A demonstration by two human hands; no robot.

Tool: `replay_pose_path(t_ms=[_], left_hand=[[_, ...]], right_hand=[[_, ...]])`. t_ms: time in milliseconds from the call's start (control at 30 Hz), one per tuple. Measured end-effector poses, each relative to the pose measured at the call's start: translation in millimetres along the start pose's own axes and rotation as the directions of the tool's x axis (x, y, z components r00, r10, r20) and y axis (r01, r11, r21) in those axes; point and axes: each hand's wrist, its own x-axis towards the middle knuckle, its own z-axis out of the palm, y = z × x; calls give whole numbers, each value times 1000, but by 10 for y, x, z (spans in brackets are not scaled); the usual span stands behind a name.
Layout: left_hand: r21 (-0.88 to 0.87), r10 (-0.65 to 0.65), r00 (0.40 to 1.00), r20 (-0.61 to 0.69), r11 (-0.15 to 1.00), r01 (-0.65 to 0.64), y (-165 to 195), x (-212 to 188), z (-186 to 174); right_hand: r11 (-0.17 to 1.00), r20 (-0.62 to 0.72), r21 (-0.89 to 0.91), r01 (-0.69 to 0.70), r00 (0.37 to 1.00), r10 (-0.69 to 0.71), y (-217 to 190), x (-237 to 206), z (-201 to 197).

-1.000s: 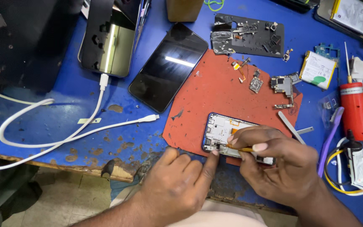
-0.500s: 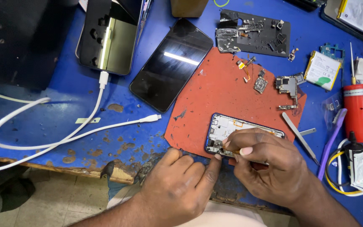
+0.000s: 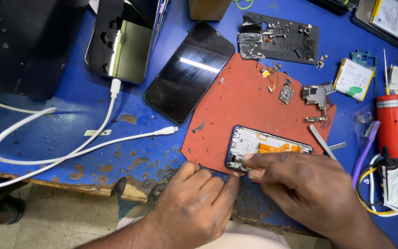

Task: The person disassembles a mobile phone, removes a small component, applies flux and solder using a hot air gun and soldering iron, then reattaches the component with tweezers. The work is performed on a cluttered workbench with multiple phone parts and tools visible.

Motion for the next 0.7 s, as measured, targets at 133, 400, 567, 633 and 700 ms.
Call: replay_pose_path(t_ms=[133,400,567,633,700], left_hand=[[-26,-9,1000,-21,1000,9,0,1,-8],[-60,-13,1000,-6,998,12,-13,-6,-14],[-38,-12,1000,-10,999,12,-10,-10,-19],[-50,-15,1000,15,999,16,-12,-6,-6],[-60,-30,998,54,998,33,-16,-4,7]], right_hand=[[990,78,-110,-92,992,101,8,-42,-2],[1000,71,-11,2,997,-1,-80,82,-42],[983,94,-149,-111,988,126,-164,133,-36],[943,104,-194,-271,950,294,-152,123,-13],[998,86,56,17,996,-22,-98,104,-30]])
